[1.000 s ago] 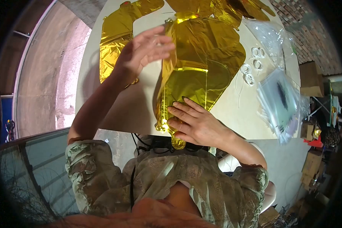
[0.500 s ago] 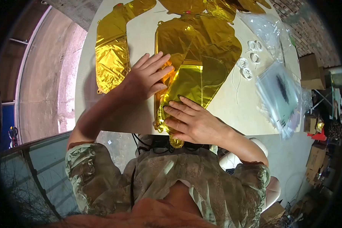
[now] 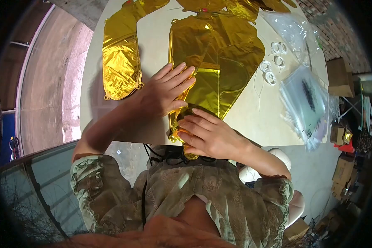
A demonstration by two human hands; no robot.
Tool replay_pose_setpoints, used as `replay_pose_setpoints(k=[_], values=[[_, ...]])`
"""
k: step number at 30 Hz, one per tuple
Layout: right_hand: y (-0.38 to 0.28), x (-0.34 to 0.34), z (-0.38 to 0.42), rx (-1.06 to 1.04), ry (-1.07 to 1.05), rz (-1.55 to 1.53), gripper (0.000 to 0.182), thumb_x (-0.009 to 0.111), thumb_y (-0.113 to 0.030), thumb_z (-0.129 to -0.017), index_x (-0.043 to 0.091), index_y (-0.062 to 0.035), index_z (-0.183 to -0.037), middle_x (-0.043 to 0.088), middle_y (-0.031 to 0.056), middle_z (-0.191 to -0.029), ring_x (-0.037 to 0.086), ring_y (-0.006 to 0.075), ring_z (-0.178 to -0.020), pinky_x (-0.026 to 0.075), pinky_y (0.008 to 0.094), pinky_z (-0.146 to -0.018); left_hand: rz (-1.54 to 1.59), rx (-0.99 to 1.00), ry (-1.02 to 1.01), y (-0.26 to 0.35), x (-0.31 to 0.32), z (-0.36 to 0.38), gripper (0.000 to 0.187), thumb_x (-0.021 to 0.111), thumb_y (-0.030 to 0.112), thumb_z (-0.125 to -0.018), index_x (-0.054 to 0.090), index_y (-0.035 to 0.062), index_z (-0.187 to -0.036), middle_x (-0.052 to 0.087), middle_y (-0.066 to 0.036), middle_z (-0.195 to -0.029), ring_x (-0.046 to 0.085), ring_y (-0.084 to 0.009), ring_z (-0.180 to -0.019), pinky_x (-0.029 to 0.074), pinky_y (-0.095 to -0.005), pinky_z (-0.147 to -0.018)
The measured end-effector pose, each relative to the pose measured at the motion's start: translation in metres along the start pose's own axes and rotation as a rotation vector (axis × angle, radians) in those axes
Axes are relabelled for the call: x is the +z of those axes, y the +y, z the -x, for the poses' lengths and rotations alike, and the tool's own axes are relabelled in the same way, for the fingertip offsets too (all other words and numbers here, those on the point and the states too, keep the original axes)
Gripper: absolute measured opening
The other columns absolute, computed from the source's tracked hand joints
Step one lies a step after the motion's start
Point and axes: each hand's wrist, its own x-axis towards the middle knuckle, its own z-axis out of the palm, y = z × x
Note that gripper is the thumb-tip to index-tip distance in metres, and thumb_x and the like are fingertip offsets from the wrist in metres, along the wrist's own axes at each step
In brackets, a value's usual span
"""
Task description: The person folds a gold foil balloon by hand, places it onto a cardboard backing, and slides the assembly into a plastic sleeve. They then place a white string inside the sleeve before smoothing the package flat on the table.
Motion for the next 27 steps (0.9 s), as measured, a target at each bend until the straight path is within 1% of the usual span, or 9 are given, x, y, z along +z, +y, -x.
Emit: replay_pose_setpoints(k=[3, 11, 13, 14, 16, 19, 23, 24, 27], values=[[-0.005, -0.001, -0.002, -0.002, 0.024, -0.022, 0.05, 0.074, -0.035, -0.08, 0.063, -0.007, -0.12, 0.054, 0.0138, -0.135, 0.052, 0.0297, -0.124, 0.037, 0.0474, -0.111, 0.014, -0.006, 0.001, 0.002, -0.002, -0.002, 0.064, 0.068, 0.037, -0.084, 0.052, 0.0003, -0.135, 0.043, -0.017, -0.147, 0.037, -0.0317, -0.14, 0.028, -0.0493, -0.113], [-0.01, 0.009, -0.009, -0.035, -0.02, -0.016, 0.06, 0.073, -0.038, -0.078, 0.059, -0.0069, -0.128, 0.056, 0.0119, -0.132, 0.051, 0.0303, -0.125, 0.035, 0.0482, -0.112, 0.05, -0.006, -0.014, 0.007, 0.0, -0.006, 0.059, 0.066, 0.032, -0.087, 0.051, 0.0, -0.135, 0.042, -0.018, -0.148, 0.037, -0.0314, -0.14, 0.026, -0.0505, -0.115], [-0.01, 0.012, -0.008, -0.031, -0.026, -0.013, 0.061, 0.072, -0.038, -0.079, 0.058, -0.0057, -0.129, 0.057, 0.0119, -0.128, 0.052, 0.0299, -0.123, 0.035, 0.0486, -0.112, 0.112, -0.01, -0.083, 0.007, 0.001, -0.006, 0.059, 0.061, 0.024, -0.091, 0.043, -0.0009, -0.141, 0.035, -0.018, -0.153, 0.029, -0.0326, -0.144, 0.022, -0.0485, -0.117], [-0.011, 0.012, -0.008, -0.031, -0.016, 0.01, 0.062, 0.072, -0.039, -0.079, 0.057, -0.0055, -0.129, 0.058, 0.0117, -0.126, 0.053, 0.0297, -0.121, 0.036, 0.0488, -0.111, 0.103, -0.003, -0.082, 0.005, 0.001, -0.006, 0.059, 0.061, 0.024, -0.091, 0.043, -0.0009, -0.141, 0.035, -0.018, -0.153, 0.029, -0.0326, -0.144, 0.022, -0.0485, -0.117], [-0.011, 0.013, -0.01, -0.017, -0.003, 0.009, 0.058, 0.069, -0.04, -0.082, 0.057, -0.0058, -0.128, 0.058, 0.0114, -0.126, 0.052, 0.0288, -0.122, 0.034, 0.048, -0.112, 0.106, -0.016, -0.017, 0.001, -0.001, -0.008, 0.052, 0.063, 0.021, -0.089, 0.051, 0.0005, -0.135, 0.043, -0.017, -0.147, 0.037, -0.0306, -0.14, 0.026, -0.0468, -0.115], [-0.011, 0.015, -0.011, 0.002, 0.024, 0.003, 0.054, 0.065, -0.041, -0.086, 0.058, -0.0062, -0.126, 0.057, 0.0118, -0.129, 0.049, 0.0282, -0.126, 0.032, 0.0477, -0.113, 0.04, -0.039, 0.029, -0.012, -0.003, -0.012, 0.052, 0.062, 0.019, -0.088, 0.051, 0.0007, -0.135, 0.043, -0.017, -0.147, 0.037, -0.0299, -0.14, 0.028, -0.0453, -0.115], [-0.009, 0.017, -0.014, 0.002, 0.018, 0.014, 0.052, 0.063, -0.042, -0.088, 0.059, -0.0057, -0.125, 0.054, 0.0142, -0.136, 0.046, 0.0295, -0.13, 0.031, 0.049, -0.114, -0.019, -0.054, 0.107, -0.021, -0.001, -0.016, 0.053, 0.067, 0.022, -0.085, 0.054, -0.0012, -0.131, 0.045, -0.017, -0.146, 0.04, -0.0302, -0.138, 0.032, -0.0453, -0.112], [-0.008, 0.02, -0.014, 0.006, 0.008, 0.011, 0.053, 0.065, -0.042, -0.087, 0.059, -0.0058, -0.125, 0.053, 0.0142, -0.136, 0.046, 0.03, -0.131, 0.031, 0.0487, -0.113, -0.049, -0.052, 0.126, -0.022, 0.0, -0.018, 0.055, 0.07, 0.026, -0.083, 0.056, -0.0024, -0.129, 0.047, -0.017, -0.144, 0.042, -0.0307, -0.137, 0.033, -0.0451, -0.112], [-0.007, 0.023, -0.014, 0.014, 0.009, -0.001, 0.053, 0.066, -0.042, -0.086, 0.06, -0.0061, -0.124, 0.053, 0.0142, -0.137, 0.046, 0.0305, -0.131, 0.032, 0.0483, -0.113, -0.017, -0.04, 0.155, -0.029, 0.002, -0.024, 0.059, 0.072, 0.029, -0.081, 0.055, -0.0022, -0.129, 0.047, -0.018, -0.144, 0.041, -0.0307, -0.137, 0.032, -0.0454, -0.112]])
